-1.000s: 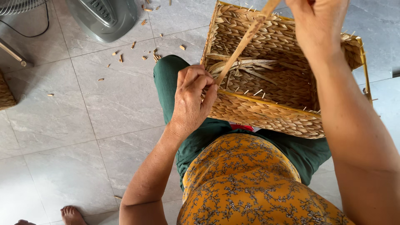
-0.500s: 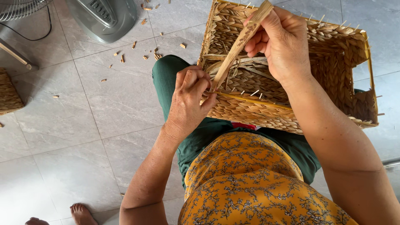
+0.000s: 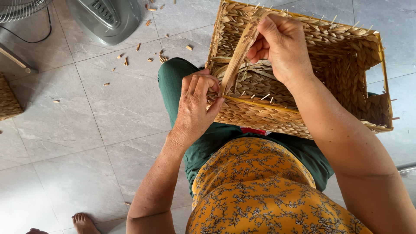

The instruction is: The person sits on the floor with a woven basket on their lap and weaves flat natural-fiber strips into the basket's rim and side, tucking and tightening each strip by hand. They rotate the basket to reach different sections and press the woven strips into place.

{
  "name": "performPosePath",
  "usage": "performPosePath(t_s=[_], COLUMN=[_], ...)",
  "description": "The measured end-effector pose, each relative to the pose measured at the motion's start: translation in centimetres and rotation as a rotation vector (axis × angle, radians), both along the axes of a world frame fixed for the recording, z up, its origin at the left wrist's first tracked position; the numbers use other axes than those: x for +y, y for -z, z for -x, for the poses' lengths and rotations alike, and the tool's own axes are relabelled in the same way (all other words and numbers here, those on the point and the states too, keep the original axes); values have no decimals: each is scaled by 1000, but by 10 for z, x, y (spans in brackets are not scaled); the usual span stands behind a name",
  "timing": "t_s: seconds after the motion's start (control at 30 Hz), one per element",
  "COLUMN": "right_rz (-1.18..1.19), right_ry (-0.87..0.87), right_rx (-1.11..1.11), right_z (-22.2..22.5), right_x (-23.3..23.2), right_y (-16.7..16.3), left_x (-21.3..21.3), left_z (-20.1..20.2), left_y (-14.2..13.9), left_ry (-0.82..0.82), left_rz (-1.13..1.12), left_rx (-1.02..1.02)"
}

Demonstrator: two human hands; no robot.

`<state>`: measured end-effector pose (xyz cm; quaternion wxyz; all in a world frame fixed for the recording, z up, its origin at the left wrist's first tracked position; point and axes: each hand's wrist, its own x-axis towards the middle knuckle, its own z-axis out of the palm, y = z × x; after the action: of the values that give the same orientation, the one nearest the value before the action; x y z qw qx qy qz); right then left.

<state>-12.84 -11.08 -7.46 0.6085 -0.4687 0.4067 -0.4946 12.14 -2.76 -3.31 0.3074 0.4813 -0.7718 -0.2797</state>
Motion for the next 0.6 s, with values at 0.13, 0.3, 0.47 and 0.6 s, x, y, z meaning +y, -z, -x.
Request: performPosePath(t_s=[0.13, 0.3, 0.47, 0.6], right_rz=[-127, -260, -367, -67], right_ry=[-24, -37, -180, -280], right_rx=[-56, -93, 147, 867], right_z=[-3, -4, -13, -12], right_x=[-2, -5, -2, 11], right_y=[2, 4, -1, -30], left_x=[0, -3, -9, -8], left_z=[0, -8, -20, -10], left_y=[1, -3, -3, 2], left_ry=[0, 38, 134, 20], left_rz=[-14, -102, -102, -96], left_rx=[4, 77, 172, 168])
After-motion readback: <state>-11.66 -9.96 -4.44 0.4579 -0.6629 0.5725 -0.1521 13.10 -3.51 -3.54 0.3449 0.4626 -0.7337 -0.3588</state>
